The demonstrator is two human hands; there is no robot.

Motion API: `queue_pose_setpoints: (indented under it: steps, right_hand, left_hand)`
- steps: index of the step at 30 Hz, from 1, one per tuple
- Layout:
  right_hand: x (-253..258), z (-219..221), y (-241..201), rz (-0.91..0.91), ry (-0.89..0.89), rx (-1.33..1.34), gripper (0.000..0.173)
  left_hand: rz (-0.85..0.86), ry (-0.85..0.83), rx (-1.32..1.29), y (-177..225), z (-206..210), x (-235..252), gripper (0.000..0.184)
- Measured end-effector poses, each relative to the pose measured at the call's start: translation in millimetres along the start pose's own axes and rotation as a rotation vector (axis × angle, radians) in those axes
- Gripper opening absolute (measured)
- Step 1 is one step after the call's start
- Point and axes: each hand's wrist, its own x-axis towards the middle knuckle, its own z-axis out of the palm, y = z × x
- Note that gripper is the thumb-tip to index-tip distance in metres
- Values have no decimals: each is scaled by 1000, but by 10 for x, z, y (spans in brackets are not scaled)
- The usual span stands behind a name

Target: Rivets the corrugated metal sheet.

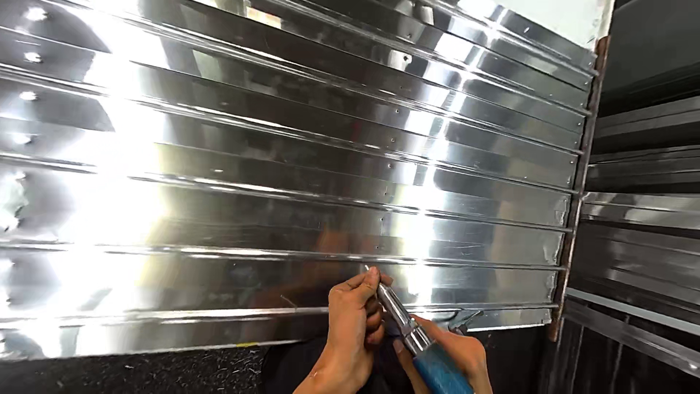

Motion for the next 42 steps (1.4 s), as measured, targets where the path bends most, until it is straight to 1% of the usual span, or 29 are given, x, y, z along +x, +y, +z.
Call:
queue_pose_setpoints:
  steps: [4, 6, 7, 8, 10, 11, 12, 13, 15, 17, 19, 20, 21, 23, 24, 27, 28, 30, 31, 32, 33, 34, 35, 36, 37, 38, 39, 40, 42]
  right_hand:
    - [570, 49, 321, 168, 10, -73, 28]
    - [814, 30, 434, 215, -5, -105, 27]
    - [910, 8, 463, 229, -23, -123, 27]
    - [994, -9, 482, 235, -43, -135, 27]
    - [1110, -32, 494, 240, -87, -148, 26]
    - [1139, -51, 483, 246, -115, -141, 25]
    - [1166, -68, 467, 256, -142, -135, 25]
    - [1189, -77, 447, 270, -165, -140, 25]
    - [1250, -89, 385, 304, -196, -164, 26]
    - [1370, -165, 278, 354, -291, -249, 29]
    - [1547, -266, 193, 376, -447, -363, 40]
    - [1606, -283, 193, 377, -499, -350, 41]
    - [1633, -265, 211, 386, -503, -303, 37]
    - [1659, -182, 234, 383, -418, -213, 22]
    - [1665, -154, 221, 358, -405, -227, 18]
    - [1597, -102, 270, 233, -405, -390, 19]
    - [1539, -93, 324, 208, -385, -396, 20]
    - [1371, -117, 361, 218, -271, -290, 20]
    - [1231, -177, 288, 239, -193, -171, 20]
    - [1095, -265, 186, 236, -126, 1, 25]
    - [976, -353, 80, 230, -83, 170, 32]
    - [839, -447, -44, 240, -88, 276, 41]
    - [666, -531, -161, 256, -123, 324, 47]
    - [481, -564, -248, 253, -133, 364, 48]
    - [327, -549, -315, 223, -125, 392, 44]
    - [217, -509, -397, 190, -126, 402, 40]
    - [131, -461, -481, 159, -142, 412, 36]
    - [52, -407, -535, 116, -163, 419, 33]
    - [-81, -290, -537, -2, -201, 394, 30]
  left_hand:
    - [88, -97, 478, 91, 117, 738, 36]
    - [201, -152, 732, 224, 154, 956, 32]
    - [309, -150, 879, 332, 147, 1001, 28]
    - [453, -120, 1031, 467, 118, 1012, 25]
    - [813, 9, 1230, 805, -14, 1011, 23]
    - [972, 83, 1276, 1017, -113, 1018, 24]
    - [1070, 165, 1303, 1246, -232, 1022, 25]
    - [1101, 253, 1313, 1461, -389, 1027, 27]
    - [1123, 416, 1233, 1761, -781, 1147, 29]
    - [1204, 499, 1129, 1874, -1028, 1314, 29]
    - [1183, 579, 1182, 1834, -1002, 1326, 31]
    - [1214, 599, 1205, 1805, -930, 1336, 33]
    - [1279, 584, 1208, 1792, -862, 1367, 34]
    - [1323, 538, 1159, 1768, -833, 1426, 33]
    - [1324, 541, 1135, 1761, -839, 1441, 32]
    - [1422, 600, 1200, 1799, -770, 1460, 32]
    - [1471, 591, 1229, 1819, -741, 1461, 31]
    - [1513, 533, 1239, 1843, -652, 1349, 29]
    - [1476, 471, 1204, 1824, -595, 1213, 28]
    - [1389, 391, 1132, 1766, -529, 1024, 28]
    - [1253, 315, 1017, 1655, -466, 792, 27]
    - [1080, 208, 861, 1467, -437, 557, 24]
    - [880, 64, 667, 1212, -435, 341, 25]
    - [669, -88, 490, 946, -455, 153, 30]
    - [476, -226, 364, 712, -480, 2, 38]
    - [314, -350, 273, 508, -497, -127, 47]
    - [190, -453, 217, 310, -520, -250, 54]
    - [109, -539, 194, 119, -550, -367, 57]
    - [70, -672, 202, -190, -613, -532, 63]
